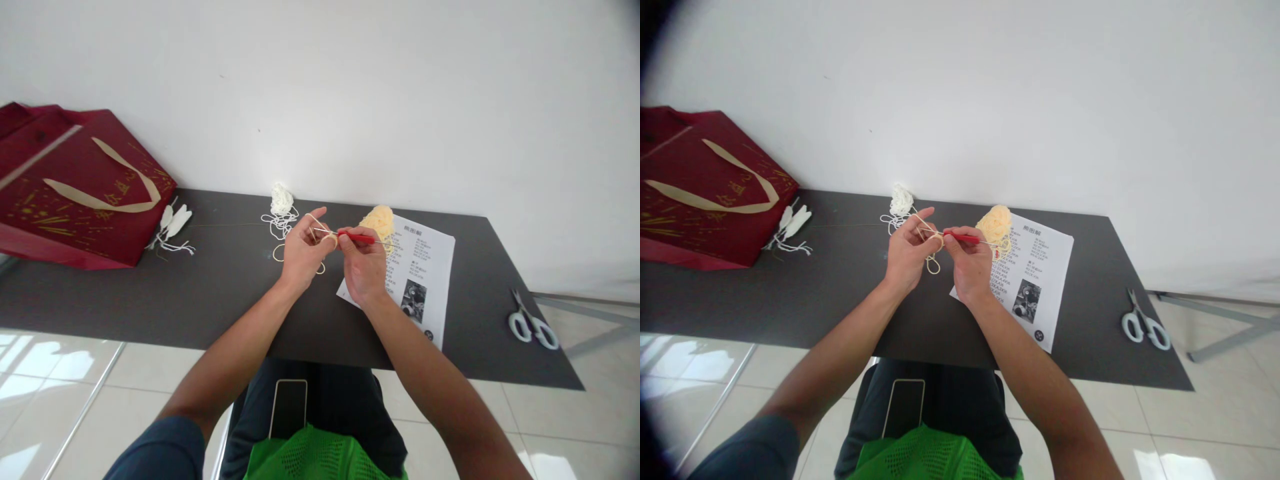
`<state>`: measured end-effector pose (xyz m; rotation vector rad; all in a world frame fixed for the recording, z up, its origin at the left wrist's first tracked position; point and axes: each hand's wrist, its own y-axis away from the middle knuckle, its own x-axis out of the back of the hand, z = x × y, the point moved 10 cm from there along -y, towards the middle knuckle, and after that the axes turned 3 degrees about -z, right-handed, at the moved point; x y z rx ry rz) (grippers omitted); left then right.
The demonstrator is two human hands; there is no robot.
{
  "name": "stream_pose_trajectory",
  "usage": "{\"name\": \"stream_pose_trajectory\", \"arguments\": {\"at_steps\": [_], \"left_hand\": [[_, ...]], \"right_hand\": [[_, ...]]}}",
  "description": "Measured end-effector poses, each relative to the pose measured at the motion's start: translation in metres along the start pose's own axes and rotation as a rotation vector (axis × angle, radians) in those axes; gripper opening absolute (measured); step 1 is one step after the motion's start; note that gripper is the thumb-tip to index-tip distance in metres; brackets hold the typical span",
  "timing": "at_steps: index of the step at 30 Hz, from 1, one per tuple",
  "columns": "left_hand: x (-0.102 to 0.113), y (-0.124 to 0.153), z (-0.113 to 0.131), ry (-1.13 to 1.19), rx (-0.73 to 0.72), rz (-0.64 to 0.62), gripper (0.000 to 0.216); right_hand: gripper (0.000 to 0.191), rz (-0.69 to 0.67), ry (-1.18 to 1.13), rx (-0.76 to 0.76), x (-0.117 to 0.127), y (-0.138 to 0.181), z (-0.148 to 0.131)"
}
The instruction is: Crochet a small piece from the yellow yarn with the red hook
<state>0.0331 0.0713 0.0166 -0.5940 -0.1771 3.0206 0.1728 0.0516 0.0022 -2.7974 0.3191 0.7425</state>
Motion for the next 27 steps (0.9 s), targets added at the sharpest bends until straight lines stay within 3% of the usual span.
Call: {"name": "stream_pose_trajectory", "arguments": {"at_steps": [5, 18, 27], "left_hand": [[0.004, 0.001, -0.001, -0.002, -0.010, 0.055, 0.061], [0.002, 0.003, 0.007, -0.121, -0.028, 0.046, 0.082], [0.002, 0.005, 0.017, -0.129, -0.107, 0.049, 0.064]], "right_hand": [[0.027, -0.021, 0.009, -0.008, -0.001, -0.001, 0.001], [0.026, -0.066, 0.007, -0.027, -0.003, -0.003, -0.006], [0.025, -0.062, -0.054, -0.041, -0.004, -0.006, -0.008]]}}
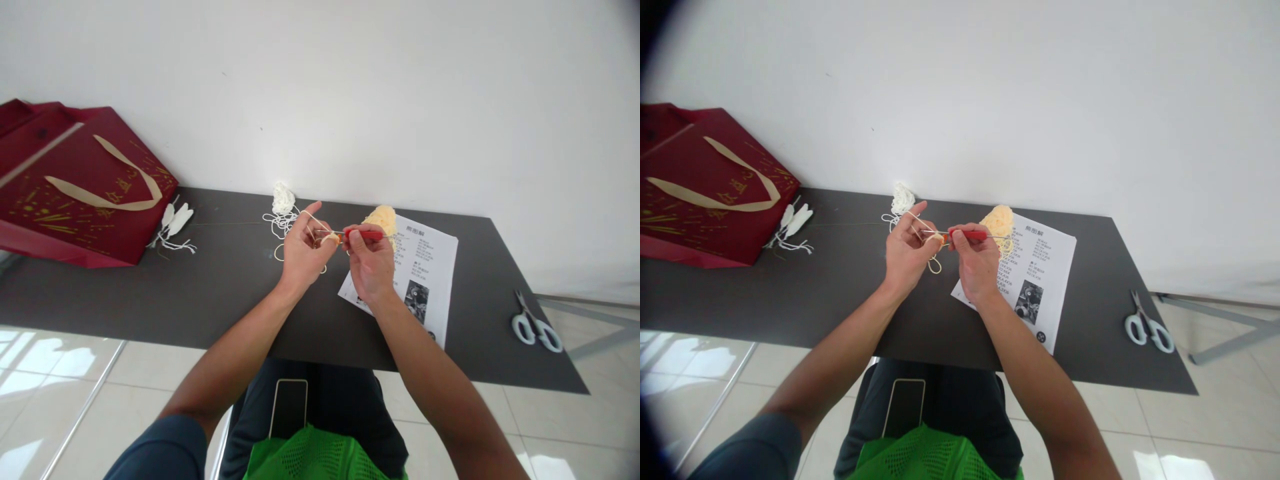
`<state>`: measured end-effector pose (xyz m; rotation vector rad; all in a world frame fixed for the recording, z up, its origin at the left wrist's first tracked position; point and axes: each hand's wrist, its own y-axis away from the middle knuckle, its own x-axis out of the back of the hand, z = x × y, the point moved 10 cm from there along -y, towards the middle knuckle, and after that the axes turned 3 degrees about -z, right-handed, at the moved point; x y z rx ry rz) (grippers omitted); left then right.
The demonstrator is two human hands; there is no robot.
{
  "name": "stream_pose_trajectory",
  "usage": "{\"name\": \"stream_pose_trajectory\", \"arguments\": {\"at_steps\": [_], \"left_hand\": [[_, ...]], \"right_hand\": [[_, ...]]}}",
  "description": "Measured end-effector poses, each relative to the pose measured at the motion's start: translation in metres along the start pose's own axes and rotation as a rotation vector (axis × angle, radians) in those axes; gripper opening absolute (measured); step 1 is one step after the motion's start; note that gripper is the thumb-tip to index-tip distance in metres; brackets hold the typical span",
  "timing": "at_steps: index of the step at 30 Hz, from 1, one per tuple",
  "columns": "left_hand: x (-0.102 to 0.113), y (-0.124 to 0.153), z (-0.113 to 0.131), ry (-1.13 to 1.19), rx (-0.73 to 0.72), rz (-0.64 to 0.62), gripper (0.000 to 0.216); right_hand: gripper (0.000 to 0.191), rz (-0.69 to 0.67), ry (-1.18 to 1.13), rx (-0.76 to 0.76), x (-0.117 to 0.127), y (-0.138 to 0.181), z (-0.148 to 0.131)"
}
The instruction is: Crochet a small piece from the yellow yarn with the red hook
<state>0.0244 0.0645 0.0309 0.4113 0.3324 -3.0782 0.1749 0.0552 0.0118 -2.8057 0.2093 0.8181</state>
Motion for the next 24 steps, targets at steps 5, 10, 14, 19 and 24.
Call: {"name": "stream_pose_trajectory", "arguments": {"at_steps": [5, 10, 14, 19, 24], "left_hand": [[0.006, -0.001, 0.002, -0.024, -0.045, 0.049, 0.061], [0.005, 0.001, 0.008, -0.034, -0.085, 0.041, 0.056], [0.005, 0.001, 0.010, -0.051, -0.096, 0.039, 0.053], [0.008, 0.001, 0.008, -0.055, -0.071, 0.056, 0.053], [0.006, 0.001, 0.008, -0.056, -0.069, 0.042, 0.052]], "right_hand": [[0.024, -0.001, -0.040, 0.003, -0.002, 0.001, -0.005], [0.025, -0.046, -0.032, -0.013, -0.005, 0.001, -0.010], [0.025, -0.067, -0.033, 0.004, -0.004, 0.000, -0.014], [0.026, -0.066, -0.036, 0.037, 0.000, -0.002, -0.017], [0.026, -0.058, -0.027, 0.032, -0.002, -0.001, -0.015]]}}
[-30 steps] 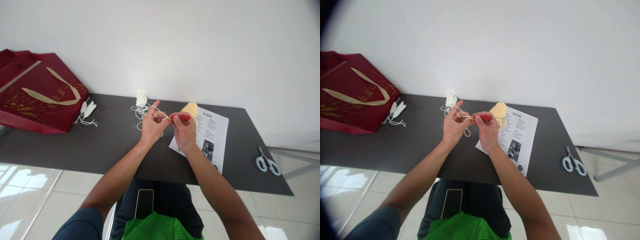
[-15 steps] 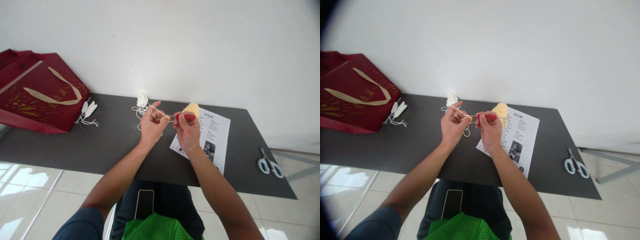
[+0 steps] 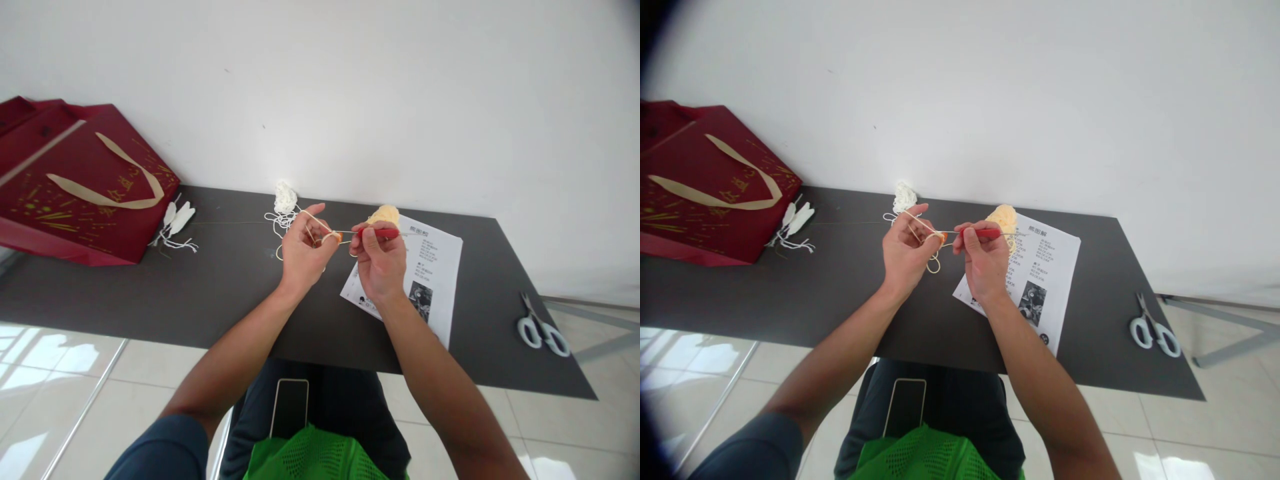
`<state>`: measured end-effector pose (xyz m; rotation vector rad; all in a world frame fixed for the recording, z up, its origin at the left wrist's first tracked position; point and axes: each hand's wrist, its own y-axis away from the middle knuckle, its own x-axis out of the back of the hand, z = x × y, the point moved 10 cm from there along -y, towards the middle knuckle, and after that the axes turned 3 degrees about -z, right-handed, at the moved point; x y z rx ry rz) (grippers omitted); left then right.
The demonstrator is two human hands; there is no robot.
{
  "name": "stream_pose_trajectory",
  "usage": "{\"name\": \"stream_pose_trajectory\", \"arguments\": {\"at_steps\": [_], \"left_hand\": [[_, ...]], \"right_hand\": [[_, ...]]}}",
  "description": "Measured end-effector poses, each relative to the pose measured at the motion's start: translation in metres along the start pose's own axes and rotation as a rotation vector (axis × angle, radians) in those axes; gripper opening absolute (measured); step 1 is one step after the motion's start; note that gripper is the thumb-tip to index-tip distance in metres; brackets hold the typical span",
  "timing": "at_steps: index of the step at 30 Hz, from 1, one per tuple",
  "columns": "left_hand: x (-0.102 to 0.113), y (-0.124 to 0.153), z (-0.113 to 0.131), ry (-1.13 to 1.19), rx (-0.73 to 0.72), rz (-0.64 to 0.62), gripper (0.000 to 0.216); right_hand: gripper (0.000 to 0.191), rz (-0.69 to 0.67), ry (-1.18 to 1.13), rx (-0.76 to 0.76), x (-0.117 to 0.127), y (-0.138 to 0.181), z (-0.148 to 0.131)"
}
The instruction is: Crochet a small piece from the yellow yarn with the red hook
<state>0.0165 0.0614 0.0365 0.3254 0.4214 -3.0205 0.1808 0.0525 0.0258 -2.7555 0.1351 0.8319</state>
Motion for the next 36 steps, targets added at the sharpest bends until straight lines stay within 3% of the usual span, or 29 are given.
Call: {"name": "stream_pose_trajectory", "arguments": {"at_steps": [13, 36], "left_hand": [[-0.002, 0.002, 0.003, 0.009, -0.009, -0.011, 0.048], [0.004, 0.003, 0.008, -0.024, -0.032, 0.036, 0.040]], "right_hand": [[0.025, -0.009, -0.016, 0.009, -0.003, 0.002, -0.002], [0.023, -0.005, 0.174, 0.211, -0.002, 0.010, -0.015]]}}
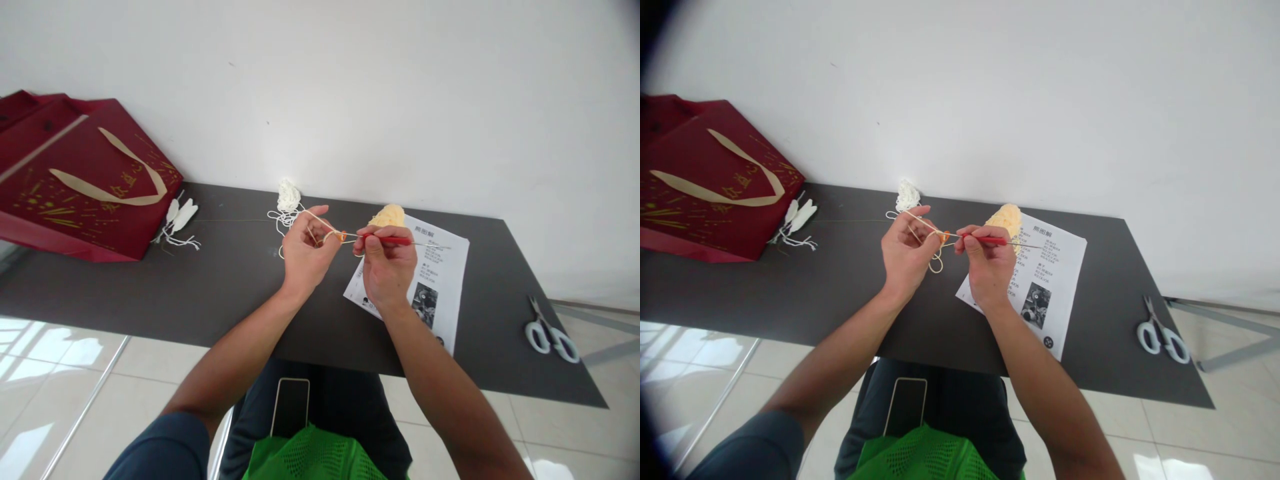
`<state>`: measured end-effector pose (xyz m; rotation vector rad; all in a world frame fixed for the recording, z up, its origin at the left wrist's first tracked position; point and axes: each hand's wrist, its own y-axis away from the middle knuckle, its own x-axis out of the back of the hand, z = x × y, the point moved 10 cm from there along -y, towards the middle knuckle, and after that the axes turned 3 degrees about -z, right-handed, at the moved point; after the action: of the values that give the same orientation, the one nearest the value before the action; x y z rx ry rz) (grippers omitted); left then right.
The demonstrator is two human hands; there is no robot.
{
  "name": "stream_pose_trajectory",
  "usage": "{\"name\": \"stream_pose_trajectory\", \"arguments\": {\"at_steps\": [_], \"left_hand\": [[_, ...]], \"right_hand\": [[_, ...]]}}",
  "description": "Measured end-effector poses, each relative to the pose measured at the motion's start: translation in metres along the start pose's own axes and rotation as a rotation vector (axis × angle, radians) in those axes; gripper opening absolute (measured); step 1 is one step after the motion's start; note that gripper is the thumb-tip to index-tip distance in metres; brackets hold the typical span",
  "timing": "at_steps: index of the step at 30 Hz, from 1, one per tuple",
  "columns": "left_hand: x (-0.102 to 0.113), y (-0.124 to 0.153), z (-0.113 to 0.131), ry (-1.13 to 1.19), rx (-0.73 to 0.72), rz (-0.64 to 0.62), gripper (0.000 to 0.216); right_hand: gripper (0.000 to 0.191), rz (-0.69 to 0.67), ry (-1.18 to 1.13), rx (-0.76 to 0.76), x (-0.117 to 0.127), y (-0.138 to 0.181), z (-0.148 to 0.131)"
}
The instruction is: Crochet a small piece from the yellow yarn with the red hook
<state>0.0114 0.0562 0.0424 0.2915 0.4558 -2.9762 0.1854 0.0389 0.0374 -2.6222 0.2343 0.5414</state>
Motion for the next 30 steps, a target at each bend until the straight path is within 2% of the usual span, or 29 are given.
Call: {"name": "stream_pose_trajectory", "arguments": {"at_steps": [4, 9, 12, 15, 19, 25, 30], "left_hand": [[0.004, 0.000, 0.001, -0.046, -0.008, 0.039, 0.040], [0.015, 0.001, 0.001, -0.125, -0.018, 0.145, 0.034], [0.020, -0.001, -0.004, -0.138, 0.014, 0.184, 0.035], [0.021, -0.003, -0.013, -0.049, 0.075, 0.189, 0.040], [0.016, -0.005, -0.022, 0.113, 0.171, 0.167, 0.045], [0.004, -0.006, -0.037, 0.336, 0.392, 0.070, 0.055], [-0.001, -0.007, -0.041, 0.429, 0.434, 0.006, 0.060]], "right_hand": [[0.014, 0.006, 0.073, 0.096, -0.002, 0.005, -0.009], [0.006, -0.040, 0.331, 0.239, -0.010, 0.018, -0.024], [0.017, -0.137, 0.436, 0.327, -0.017, 0.023, -0.028], [0.033, -0.226, 0.507, 0.378, -0.023, 0.025, -0.027], [0.043, -0.252, 0.539, 0.431, -0.026, 0.025, -0.027], [0.033, -0.193, 0.452, 0.331, -0.020, 0.020, -0.021], [0.013, -0.049, 0.246, 0.063, -0.005, 0.010, 0.001]]}}
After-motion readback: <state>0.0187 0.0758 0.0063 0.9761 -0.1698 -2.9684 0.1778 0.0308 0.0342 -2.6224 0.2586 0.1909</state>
